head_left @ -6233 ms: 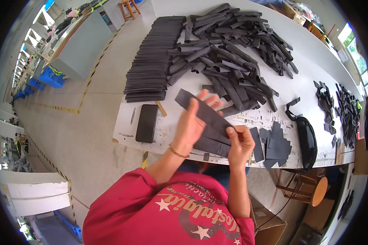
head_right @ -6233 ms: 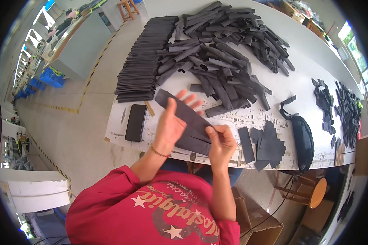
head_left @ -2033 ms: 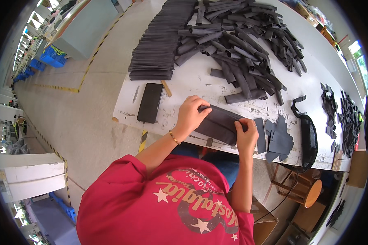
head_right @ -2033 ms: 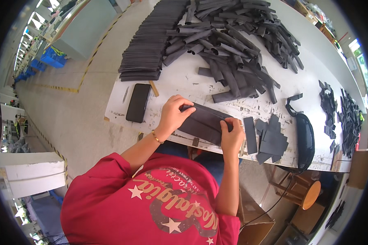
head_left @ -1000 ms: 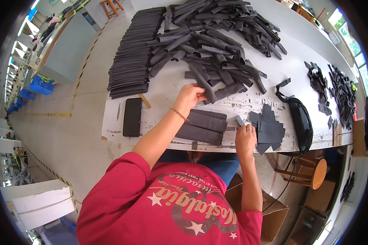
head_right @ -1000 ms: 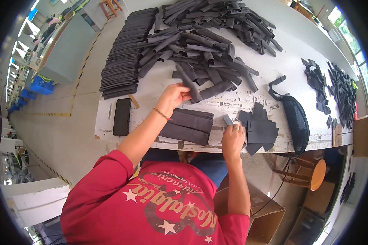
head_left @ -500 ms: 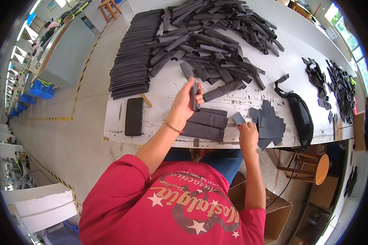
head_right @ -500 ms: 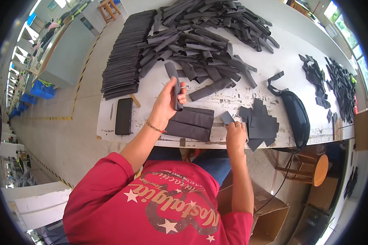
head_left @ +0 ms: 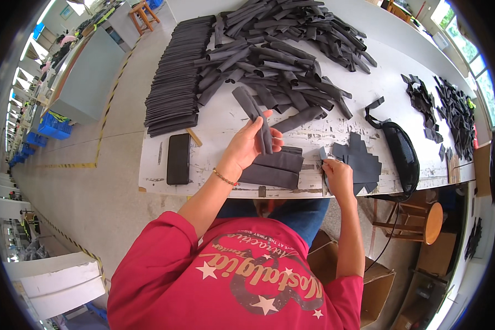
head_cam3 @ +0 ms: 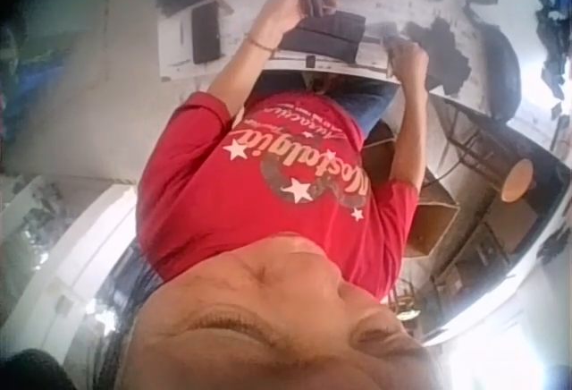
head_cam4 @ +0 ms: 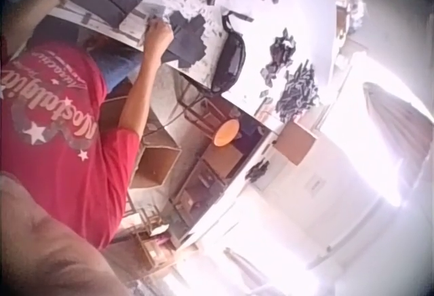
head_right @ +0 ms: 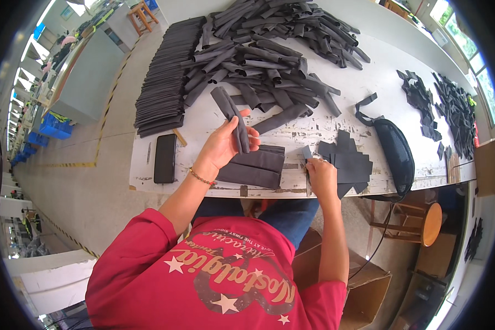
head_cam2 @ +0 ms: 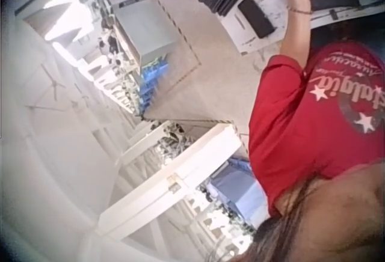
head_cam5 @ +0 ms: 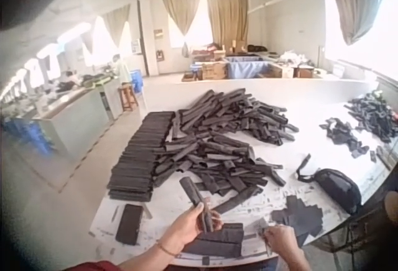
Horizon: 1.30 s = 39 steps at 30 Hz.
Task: Inspecting and stacking gray foam components on a workbench in a manufacturing environment.
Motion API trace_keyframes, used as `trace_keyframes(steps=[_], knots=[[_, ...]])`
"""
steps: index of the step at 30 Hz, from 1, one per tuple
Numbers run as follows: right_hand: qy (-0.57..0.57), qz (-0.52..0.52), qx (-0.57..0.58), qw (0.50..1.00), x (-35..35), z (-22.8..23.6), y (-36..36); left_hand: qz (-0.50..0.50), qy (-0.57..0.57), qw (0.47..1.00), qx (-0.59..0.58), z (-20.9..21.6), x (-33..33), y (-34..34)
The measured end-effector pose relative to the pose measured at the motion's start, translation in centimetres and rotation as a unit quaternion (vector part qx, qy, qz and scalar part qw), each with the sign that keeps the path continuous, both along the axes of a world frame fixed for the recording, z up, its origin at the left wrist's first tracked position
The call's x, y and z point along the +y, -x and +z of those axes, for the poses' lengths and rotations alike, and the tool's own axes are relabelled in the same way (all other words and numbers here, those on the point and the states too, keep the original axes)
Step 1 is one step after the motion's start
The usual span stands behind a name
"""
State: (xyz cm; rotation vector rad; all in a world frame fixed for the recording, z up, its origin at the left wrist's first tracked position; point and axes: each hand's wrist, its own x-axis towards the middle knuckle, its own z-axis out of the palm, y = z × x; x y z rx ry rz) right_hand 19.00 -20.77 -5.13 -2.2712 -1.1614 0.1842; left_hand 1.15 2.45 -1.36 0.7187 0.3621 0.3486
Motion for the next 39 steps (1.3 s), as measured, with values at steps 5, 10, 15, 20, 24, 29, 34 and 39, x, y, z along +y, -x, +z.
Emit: trace_keyframes(steps=[5, 10, 15, 20, 24, 29, 34, 39], knots=[[0.010, 0.008, -0.051, 0.999, 0.1, -1.0, -0.3, 0.010, 0.011, 1.000, 0.023, 0.1, -0.4, -0.2], [0.005, -0.057, -0.137, 0.989, 1.0, -3.0, 0.1, 0.006, 0.031, 0.999, 0.017, -0.1, -0.7, -0.3], [-0.042, -0.129, -0.202, 0.970, 0.5, -4.4, 0.1, -0.009, 0.124, 0.991, -0.050, -0.9, 0.4, 0.1], [-0.122, -0.173, -0.188, 0.959, 0.7, 0.3, -0.2, 0.052, 0.077, 0.996, -0.020, -0.1, 0.2, 0.0], [-0.240, -0.184, -0.012, 0.953, 1.4, 1.0, -0.8, 0.070, 0.043, 0.997, -0.008, 0.6, 0.4, -0.2], [-0.192, -0.093, 0.103, 0.972, 2.5, 3.1, 2.5, 0.080, 0.046, 0.996, -0.003, 0.1, 1.4, 0.2], [-0.180, -0.003, 0.064, 0.982, 3.3, 3.2, 4.8, 0.071, 0.045, 0.996, 0.027, 0.7, 1.5, 0.4], [-0.195, -0.011, 0.120, 0.973, 3.6, 4.7, 7.0, 0.102, -0.012, 0.994, 0.034, 0.4, 1.4, 0.2]])
